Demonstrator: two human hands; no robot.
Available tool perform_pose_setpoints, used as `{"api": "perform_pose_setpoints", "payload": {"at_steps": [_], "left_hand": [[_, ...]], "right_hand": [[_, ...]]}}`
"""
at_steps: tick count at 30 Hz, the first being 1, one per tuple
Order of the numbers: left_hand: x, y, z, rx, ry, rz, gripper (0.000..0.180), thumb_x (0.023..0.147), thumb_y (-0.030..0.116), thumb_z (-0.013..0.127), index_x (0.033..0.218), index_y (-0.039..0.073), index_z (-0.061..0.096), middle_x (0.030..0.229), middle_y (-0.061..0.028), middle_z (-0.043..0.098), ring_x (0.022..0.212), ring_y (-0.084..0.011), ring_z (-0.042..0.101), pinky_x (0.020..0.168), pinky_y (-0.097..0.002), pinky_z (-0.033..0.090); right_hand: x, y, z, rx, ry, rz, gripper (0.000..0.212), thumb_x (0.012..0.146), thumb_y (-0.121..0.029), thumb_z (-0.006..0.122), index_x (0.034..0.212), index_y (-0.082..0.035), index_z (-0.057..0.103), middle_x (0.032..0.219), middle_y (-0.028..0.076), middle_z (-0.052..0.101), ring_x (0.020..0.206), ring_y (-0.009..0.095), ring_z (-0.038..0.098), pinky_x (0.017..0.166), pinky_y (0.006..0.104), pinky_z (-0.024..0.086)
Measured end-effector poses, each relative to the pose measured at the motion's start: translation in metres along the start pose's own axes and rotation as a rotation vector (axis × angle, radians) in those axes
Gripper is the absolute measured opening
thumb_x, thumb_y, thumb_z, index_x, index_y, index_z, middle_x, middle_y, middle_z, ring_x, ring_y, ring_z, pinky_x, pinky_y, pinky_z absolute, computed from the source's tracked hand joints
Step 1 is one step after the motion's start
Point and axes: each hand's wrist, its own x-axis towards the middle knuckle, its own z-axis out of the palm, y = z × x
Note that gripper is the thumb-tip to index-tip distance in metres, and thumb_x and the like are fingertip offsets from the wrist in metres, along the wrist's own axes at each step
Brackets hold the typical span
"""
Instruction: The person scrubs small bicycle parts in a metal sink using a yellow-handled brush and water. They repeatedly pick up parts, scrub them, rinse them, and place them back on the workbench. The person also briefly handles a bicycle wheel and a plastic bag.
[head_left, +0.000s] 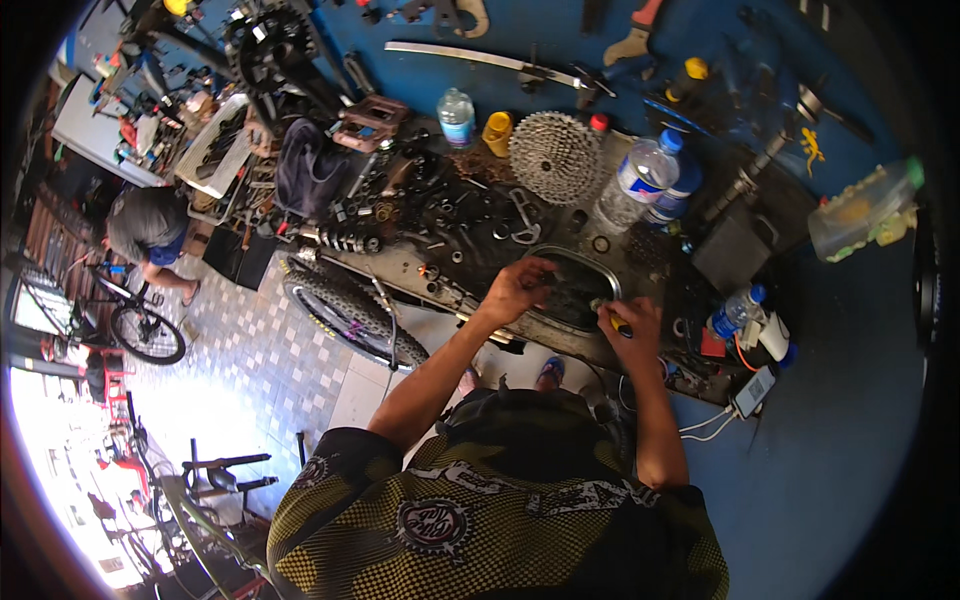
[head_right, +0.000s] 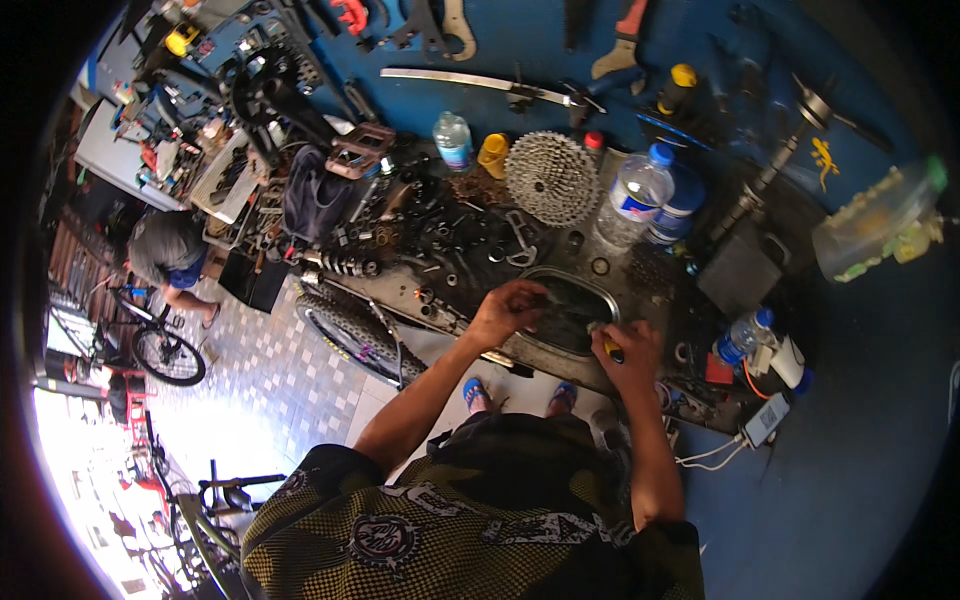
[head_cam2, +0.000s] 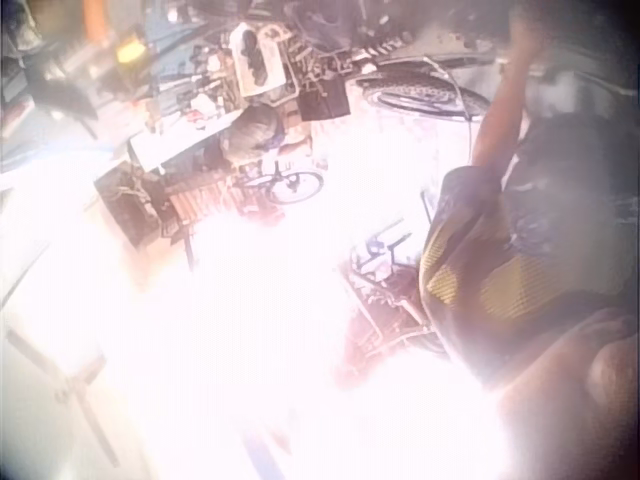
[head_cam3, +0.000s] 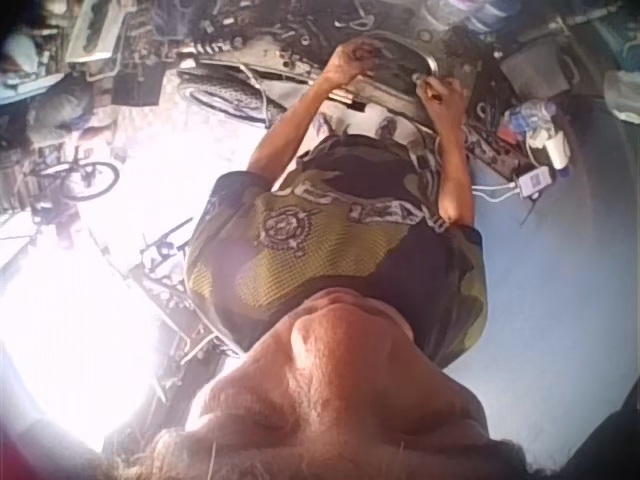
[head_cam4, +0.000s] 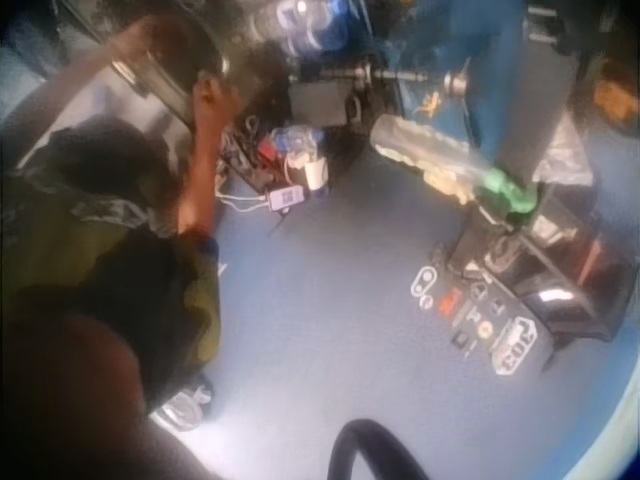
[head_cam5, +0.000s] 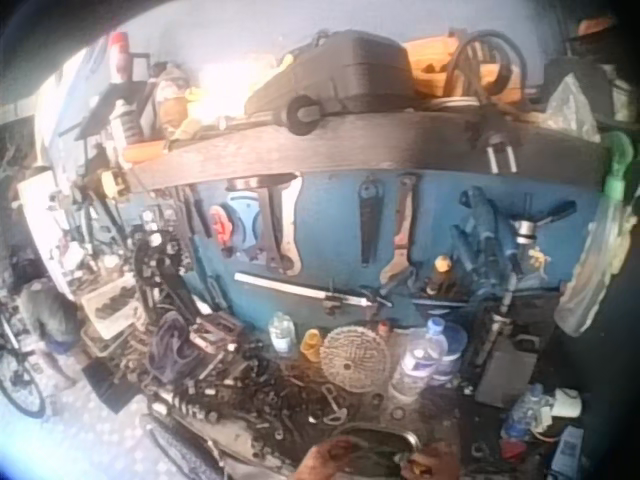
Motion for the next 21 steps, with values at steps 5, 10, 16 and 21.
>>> {"api": "perform_pose_setpoints", "payload": {"at_steps": [5, 10, 16, 21], "left_hand": [[0.000, -0.010, 0.002, 0.433, 0.072, 0.214, 0.047, 0.086, -0.004, 0.076, 0.130, 0.005, 0.063, 0.119, -0.0081, 0.073, 0.105, -0.0198, 0.075, 0.082, -0.0341, 0.060], [-0.002, 0.010, 0.016, 0.505, 0.051, 0.210, 0.055, 0.084, -0.007, 0.070, 0.136, 0.008, 0.059, 0.134, -0.0084, 0.070, 0.124, -0.0272, 0.071, 0.088, -0.0378, 0.060], [-0.008, 0.017, 0.011, 0.578, 0.062, 0.164, 0.056, 0.084, -0.008, 0.069, 0.137, 0.007, 0.058, 0.136, -0.0108, 0.067, 0.121, -0.0290, 0.072, 0.087, -0.0390, 0.061], [-0.005, 0.009, 0.011, 0.515, 0.078, 0.199, 0.059, 0.082, -0.008, 0.072, 0.137, 0.007, 0.060, 0.136, -0.0113, 0.064, 0.118, -0.0295, 0.072, 0.084, -0.0391, 0.062]], "right_hand": [[0.015, -0.015, -0.003, 0.277, -0.084, 0.308, 0.019, 0.089, -0.028, 0.081, 0.088, -0.010, 0.077, 0.082, 0.007, 0.074, 0.082, 0.028, 0.066, 0.078, 0.0445, 0.049], [0.035, -0.058, 0.002, 0.496, -0.120, 0.367, 0.024, 0.095, -0.029, 0.076, 0.089, -0.006, 0.077, 0.082, 0.010, 0.072, 0.082, 0.029, 0.066, 0.078, 0.0437, 0.051], [0.038, -0.050, 0.007, 0.513, -0.112, 0.262, 0.023, 0.095, -0.029, 0.077, 0.087, -0.007, 0.076, 0.078, 0.011, 0.070, 0.079, 0.030, 0.063, 0.073, 0.0445, 0.050], [0.021, -0.016, 0.026, 0.183, -0.013, 0.316, 0.023, 0.091, -0.028, 0.080, 0.088, -0.005, 0.076, 0.079, 0.015, 0.066, 0.082, 0.033, 0.066, 0.073, 0.0458, 0.052]]}}
